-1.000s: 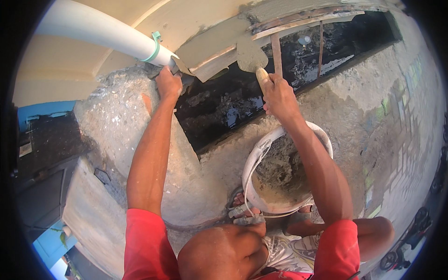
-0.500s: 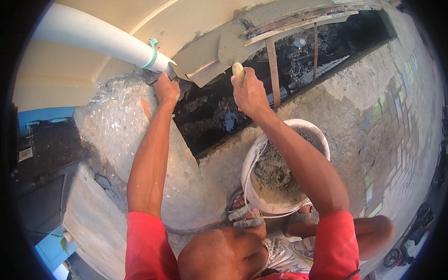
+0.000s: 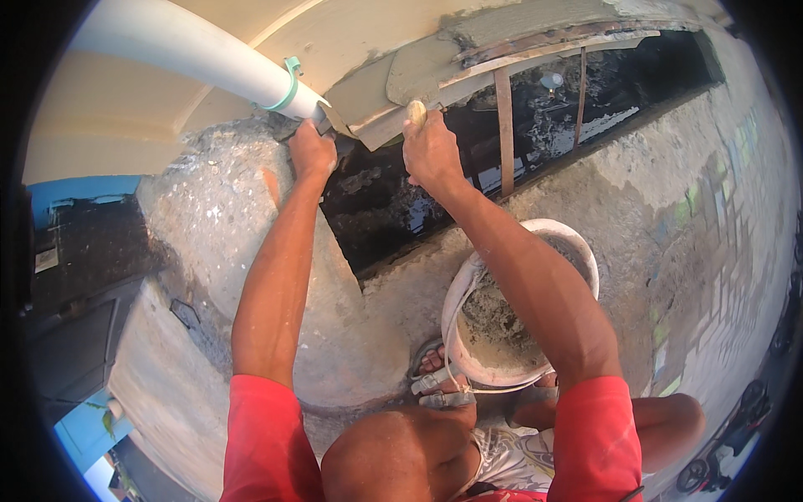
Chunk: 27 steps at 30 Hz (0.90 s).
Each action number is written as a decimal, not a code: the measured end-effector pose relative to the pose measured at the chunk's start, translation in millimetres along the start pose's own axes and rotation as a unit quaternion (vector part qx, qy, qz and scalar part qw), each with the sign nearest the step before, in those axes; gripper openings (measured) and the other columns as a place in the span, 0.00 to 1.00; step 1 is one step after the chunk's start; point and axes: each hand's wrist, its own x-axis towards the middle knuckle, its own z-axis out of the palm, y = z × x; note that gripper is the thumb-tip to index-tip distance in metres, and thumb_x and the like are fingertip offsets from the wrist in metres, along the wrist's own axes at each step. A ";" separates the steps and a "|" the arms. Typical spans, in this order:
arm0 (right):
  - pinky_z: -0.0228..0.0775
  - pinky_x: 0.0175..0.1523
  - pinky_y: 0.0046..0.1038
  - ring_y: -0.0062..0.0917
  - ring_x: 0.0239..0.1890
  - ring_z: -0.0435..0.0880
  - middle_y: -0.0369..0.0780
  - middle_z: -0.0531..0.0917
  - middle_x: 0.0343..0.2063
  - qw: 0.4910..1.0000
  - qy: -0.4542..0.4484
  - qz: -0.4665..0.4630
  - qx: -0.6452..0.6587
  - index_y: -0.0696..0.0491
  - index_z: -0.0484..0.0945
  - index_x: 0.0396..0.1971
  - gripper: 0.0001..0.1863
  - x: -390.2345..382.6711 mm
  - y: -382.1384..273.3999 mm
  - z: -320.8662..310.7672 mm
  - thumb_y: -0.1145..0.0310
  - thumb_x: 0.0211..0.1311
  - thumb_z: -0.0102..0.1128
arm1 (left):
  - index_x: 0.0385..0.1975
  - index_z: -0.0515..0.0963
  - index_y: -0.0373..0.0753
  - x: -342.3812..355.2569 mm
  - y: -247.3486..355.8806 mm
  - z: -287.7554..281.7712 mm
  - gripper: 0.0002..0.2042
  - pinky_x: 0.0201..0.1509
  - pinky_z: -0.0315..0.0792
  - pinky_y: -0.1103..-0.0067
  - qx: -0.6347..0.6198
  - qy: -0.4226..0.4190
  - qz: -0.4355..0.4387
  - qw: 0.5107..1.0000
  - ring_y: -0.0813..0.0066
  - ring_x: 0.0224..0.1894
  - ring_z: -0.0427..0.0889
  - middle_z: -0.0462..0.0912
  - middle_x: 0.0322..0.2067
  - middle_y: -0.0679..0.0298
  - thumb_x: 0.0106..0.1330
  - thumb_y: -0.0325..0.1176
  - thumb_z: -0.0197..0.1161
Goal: The person scoops wet cement from a bucket using a trowel and applies it to a wall section around a white pipe. They spread and smooth the cement along the wall surface using the trowel.
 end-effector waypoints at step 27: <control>0.77 0.26 0.33 0.29 0.21 0.81 0.43 0.79 0.23 0.998 -0.026 -0.003 -0.061 0.62 0.66 0.55 0.21 -21.6 8.8 -51.4 0.62 0.72 0.48 | 0.49 0.75 0.33 2.5 -7.4 1.4 0.15 0.53 0.75 0.60 -0.008 0.015 0.009 1.000 0.44 0.51 0.80 0.81 0.45 0.44 0.62 0.28 0.63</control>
